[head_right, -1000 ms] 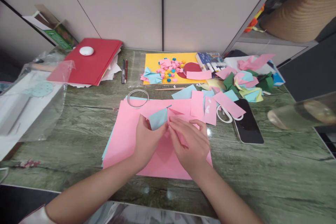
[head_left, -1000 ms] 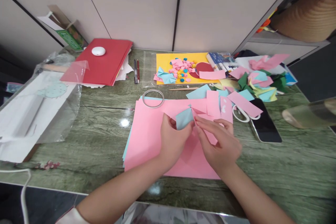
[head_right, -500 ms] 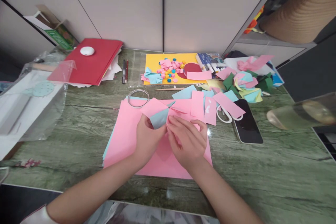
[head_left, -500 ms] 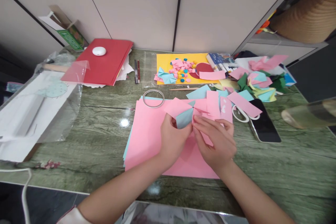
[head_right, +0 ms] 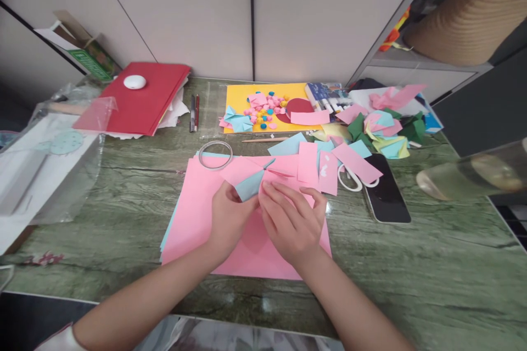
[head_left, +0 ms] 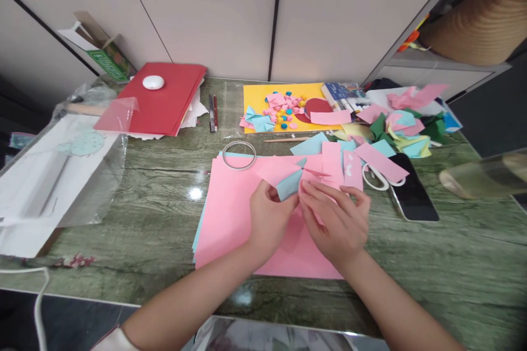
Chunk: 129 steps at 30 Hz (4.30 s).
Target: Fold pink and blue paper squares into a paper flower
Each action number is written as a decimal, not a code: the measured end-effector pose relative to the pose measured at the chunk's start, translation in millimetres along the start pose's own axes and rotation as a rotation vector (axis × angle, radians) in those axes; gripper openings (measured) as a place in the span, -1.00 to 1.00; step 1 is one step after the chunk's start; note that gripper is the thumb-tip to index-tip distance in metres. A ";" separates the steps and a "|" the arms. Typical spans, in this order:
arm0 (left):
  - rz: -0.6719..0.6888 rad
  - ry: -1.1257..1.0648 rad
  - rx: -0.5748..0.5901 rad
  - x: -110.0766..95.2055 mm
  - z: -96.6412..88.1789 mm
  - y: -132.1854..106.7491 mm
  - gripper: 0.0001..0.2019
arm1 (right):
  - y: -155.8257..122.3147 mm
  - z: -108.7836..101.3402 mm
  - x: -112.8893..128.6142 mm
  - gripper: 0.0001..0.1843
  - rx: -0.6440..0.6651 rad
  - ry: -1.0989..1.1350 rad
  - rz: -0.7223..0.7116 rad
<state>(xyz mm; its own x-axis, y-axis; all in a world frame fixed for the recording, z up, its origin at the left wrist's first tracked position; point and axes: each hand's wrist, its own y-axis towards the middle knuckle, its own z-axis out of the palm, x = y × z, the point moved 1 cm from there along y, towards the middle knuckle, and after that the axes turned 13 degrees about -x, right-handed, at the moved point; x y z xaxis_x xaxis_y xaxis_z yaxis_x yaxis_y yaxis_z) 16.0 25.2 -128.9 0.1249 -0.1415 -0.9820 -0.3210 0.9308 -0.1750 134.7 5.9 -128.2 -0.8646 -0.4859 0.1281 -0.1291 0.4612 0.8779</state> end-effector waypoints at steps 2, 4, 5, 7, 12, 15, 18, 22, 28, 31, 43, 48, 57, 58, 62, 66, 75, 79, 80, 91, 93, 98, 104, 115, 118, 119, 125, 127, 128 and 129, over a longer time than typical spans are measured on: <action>-0.004 -0.005 0.003 0.2 0.3 0.2 -0.75 | -0.2 -0.2 0.2 -0.70 0.007 -0.003 -0.009; -0.005 -0.003 0.007 0.1 0.3 0.5 -0.76 | -0.7 -0.3 0.1 -0.70 0.013 -0.008 -0.018; -0.005 0.002 0.006 -0.1 0.1 0.6 -0.77 | -1.0 -0.3 0.0 -0.71 0.014 -0.009 -0.022; -0.009 0.012 0.000 -0.3 -0.3 0.8 -0.78 | -1.6 -0.2 -0.2 -0.72 0.011 -0.005 -0.026; -0.006 0.035 -0.018 0.6 -1.1 0.7 -0.78 | -1.6 0.5 0.9 -0.75 -0.006 0.005 -0.020; -0.015 0.039 -0.016 1.5 -1.1 1.0 -0.78 | -1.2 0.9 1.6 -0.76 -0.015 0.001 -0.020; -0.014 0.027 -0.011 1.8 -1.0 1.4 -0.78 | -1.3 1.2 1.7 -0.75 -0.007 -0.002 -0.034; -0.002 0.013 0.003 1.3 -0.3 1.5 -0.79 | -1.7 1.8 1.2 -0.77 -0.025 -0.022 -0.039; -0.015 -0.022 0.030 0.3 0.7 1.0 -0.79 | -2.2 2.7 0.9 -0.77 -0.021 -0.049 -0.030; -0.015 -0.031 0.039 0.4 1.4 1.2 -0.78 | -1.7 2.7 1.4 -0.77 -0.022 -0.054 -0.030; -0.041 0.006 0.015 6.0 1.6 3.0 -0.80 | -3.1 6.4 5.9 -0.77 -0.010 -0.049 0.006; -0.043 0.006 0.027 4.2 2.0 3.8 -0.79 | -3.0 5.5 5.3 -0.77 0.000 -0.039 0.010; -0.069 -0.051 0.051 7.3 0.8 4.3 -0.78 | -5.2 7.8 2.3 -0.75 0.086 0.005 0.035; -0.082 -0.086 0.067 6.9 1.0 4.0 -0.78 | -5.3 7.8 1.9 -0.75 0.092 0.011 0.038; -0.154 -0.306 0.154 3.3 1.1 1.3 -0.69 | -6.3 8.0 0.3 -0.75 0.096 0.008 0.044; -0.245 -0.433 0.135 0.8 -1.4 0.8 -0.80 | -9.5 9.3 -0.7 -0.70 0.120 -0.004 0.038; -0.359 -0.527 0.137 0.1 -0.6 4.4 -0.88 | -2.1 4.3 -4.3 -0.78 0.057 0.165 0.220; -0.338 -0.500 0.154 0.4 -0.7 3.7 -0.88 | -0.5 3.9 -17.9 -0.79 -0.026 0.330 0.687; -0.321 -0.488 0.169 0.6 -0.5 3.6 -0.88 | -1.1 4.9 -21.5 -0.74 -0.012 0.397 0.815; -0.289 -0.371 0.308 -5.2 1.7 6.1 -0.68 | 2.0 12.0 -23.1 -0.54 0.063 0.890 1.415; -0.311 -0.365 0.302 -4.2 0.8 7.2 -0.65 | 0.5 13.3 -25.0 -0.54 0.038 0.873 1.407; -0.290 -0.341 0.255 -0.3 -0.9 8.5 -0.64 | -2.4 14.3 -27.1 -0.54 0.048 0.874 1.420; -0.218 -0.246 0.245 -1.4 0.8 8.5 -0.61 | -0.2 14.9 -24.4 -0.53 0.110 1.002 1.448; -0.292 -0.363 0.255 1.2 3.5 3.5 -0.69 | -3.5 17.4 -22.1 -0.52 0.070 1.041 1.511; -0.336 -0.372 0.198 3.1 4.3 3.1 -0.72 | -6.6 18.7 -18.5 -0.45 0.069 0.988 1.494; -0.344 -0.372 0.181 4.1 4.4 3.3 -0.73 | -7.5 19.0 -17.3 -0.43 0.079 0.973 1.494; -0.289 -0.319 0.143 8.2 3.5 4.5 -0.65 | -9.0 18.3 -13.3 -0.44 0.049 0.968 1.494; -0.259 -0.289 0.145 7.8 3.7 3.7 -0.62 | -9.2 18.6 -13.5 -0.51 0.019 0.966 1.494; -0.257 -0.275 0.152 7.4 4.0 3.2 -0.60 | -9.4 19.0 -13.8 -0.54 0.010 0.971 1.503; -0.260 -0.265 0.160 7.2 4.3 2.8 -0.59 | -9.7 19.4 -14.2 -0.56 0.000 0.982 1.518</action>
<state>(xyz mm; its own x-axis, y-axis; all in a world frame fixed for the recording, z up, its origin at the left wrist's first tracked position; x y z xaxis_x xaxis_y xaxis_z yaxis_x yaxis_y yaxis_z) 20.0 28.2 -136.1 0.4274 -0.3065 -0.8505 -0.0994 0.9191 -0.3813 138.8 22.8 -147.5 0.3539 0.0984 0.9301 0.4156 0.8743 -0.2506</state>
